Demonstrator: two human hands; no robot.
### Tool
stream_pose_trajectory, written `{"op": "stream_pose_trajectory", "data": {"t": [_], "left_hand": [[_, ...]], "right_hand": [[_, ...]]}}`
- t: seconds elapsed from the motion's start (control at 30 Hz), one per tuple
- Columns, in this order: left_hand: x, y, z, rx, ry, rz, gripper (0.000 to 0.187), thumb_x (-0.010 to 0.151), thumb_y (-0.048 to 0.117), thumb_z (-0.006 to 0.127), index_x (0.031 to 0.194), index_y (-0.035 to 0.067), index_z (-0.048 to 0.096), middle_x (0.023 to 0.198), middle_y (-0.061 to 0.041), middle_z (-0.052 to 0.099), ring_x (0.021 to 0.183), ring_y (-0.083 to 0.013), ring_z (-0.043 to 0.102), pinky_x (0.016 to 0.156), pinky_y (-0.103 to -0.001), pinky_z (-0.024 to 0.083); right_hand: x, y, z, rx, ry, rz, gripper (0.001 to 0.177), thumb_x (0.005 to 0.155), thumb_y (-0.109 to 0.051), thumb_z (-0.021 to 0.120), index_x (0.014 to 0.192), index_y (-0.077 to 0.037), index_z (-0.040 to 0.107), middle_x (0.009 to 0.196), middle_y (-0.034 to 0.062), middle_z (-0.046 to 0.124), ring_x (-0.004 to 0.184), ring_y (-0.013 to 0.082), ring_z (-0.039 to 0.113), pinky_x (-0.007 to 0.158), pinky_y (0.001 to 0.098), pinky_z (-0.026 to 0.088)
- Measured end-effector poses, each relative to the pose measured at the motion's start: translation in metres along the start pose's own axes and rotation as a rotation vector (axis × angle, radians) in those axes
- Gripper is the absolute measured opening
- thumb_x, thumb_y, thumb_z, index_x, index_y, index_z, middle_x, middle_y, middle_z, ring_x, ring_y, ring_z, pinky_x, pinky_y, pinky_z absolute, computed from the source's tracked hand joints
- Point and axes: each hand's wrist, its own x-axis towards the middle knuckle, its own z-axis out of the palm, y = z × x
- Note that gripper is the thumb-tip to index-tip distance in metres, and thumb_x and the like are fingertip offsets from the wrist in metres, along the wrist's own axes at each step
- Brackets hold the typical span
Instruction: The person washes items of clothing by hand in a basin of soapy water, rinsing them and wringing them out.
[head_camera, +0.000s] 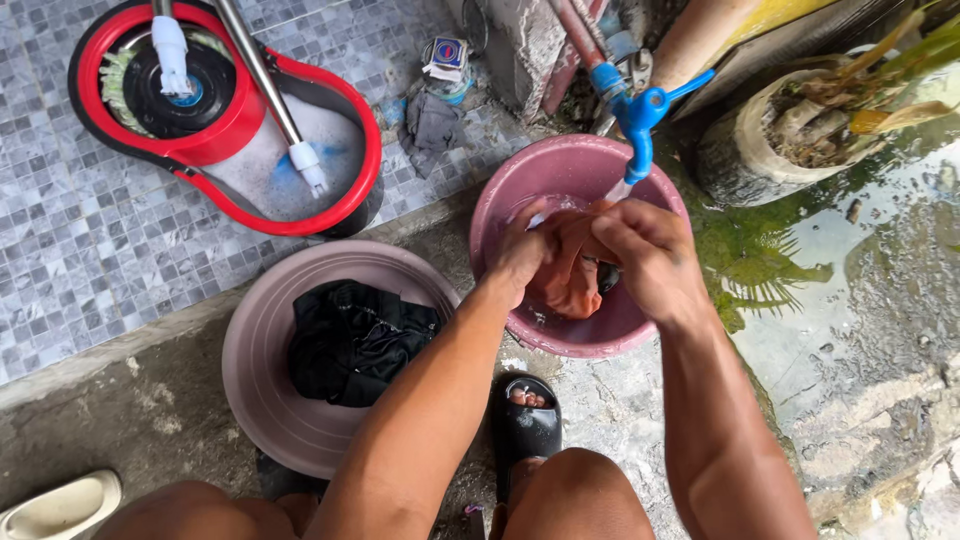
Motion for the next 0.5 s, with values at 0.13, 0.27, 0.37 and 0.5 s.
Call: {"op": "stream_pose_trajectory", "data": {"t": [0.13,0.27,0.37,0.5], "left_hand": [[-0.004,0.025,0.006,-0.193,-0.228,-0.067,0.049,0.083,0.015,0.057,0.127,-0.001,0.069,0.125,-0.014,0.069,0.107,-0.0207,0.064,0.096,-0.032,0.048],[-0.003,0.035,0.025,-0.196,-0.026,-0.083,0.024,0.084,0.016,0.064,0.105,0.005,0.068,0.102,-0.012,0.068,0.086,-0.0214,0.064,0.081,-0.039,0.053],[0.011,0.015,0.023,-0.252,-0.101,0.152,0.016,0.081,0.008,0.068,0.096,0.003,0.064,0.092,-0.012,0.066,0.083,-0.0213,0.061,0.078,-0.041,0.052],[0.032,-0.01,0.013,-0.025,0.051,0.13,0.039,0.085,0.017,0.073,0.117,0.001,0.06,0.117,-0.02,0.063,0.107,-0.0293,0.062,0.095,-0.042,0.054]], "right_hand": [[-0.018,-0.042,-0.004,0.745,0.039,-0.32,0.018,0.102,-0.006,0.06,0.088,0.003,0.064,0.074,0.0101,0.066,0.056,0.0118,0.059,0.052,0.0298,0.05],[-0.012,-0.057,-0.006,0.248,0.002,-0.353,0.017,0.103,-0.006,0.058,0.088,0.001,0.056,0.097,0.0106,0.072,0.084,0.0155,0.072,0.077,0.0328,0.062],[-0.005,-0.049,0.003,-0.401,-0.044,0.133,0.036,0.091,-0.006,0.081,0.108,-0.001,0.05,0.074,0.0179,0.069,0.059,0.027,0.07,0.05,0.0439,0.055],[-0.001,-0.019,0.004,-0.496,0.167,-0.058,0.013,0.09,-0.01,0.073,0.097,-0.002,0.066,0.083,0.0128,0.071,0.074,0.0193,0.07,0.068,0.0351,0.057]]}}
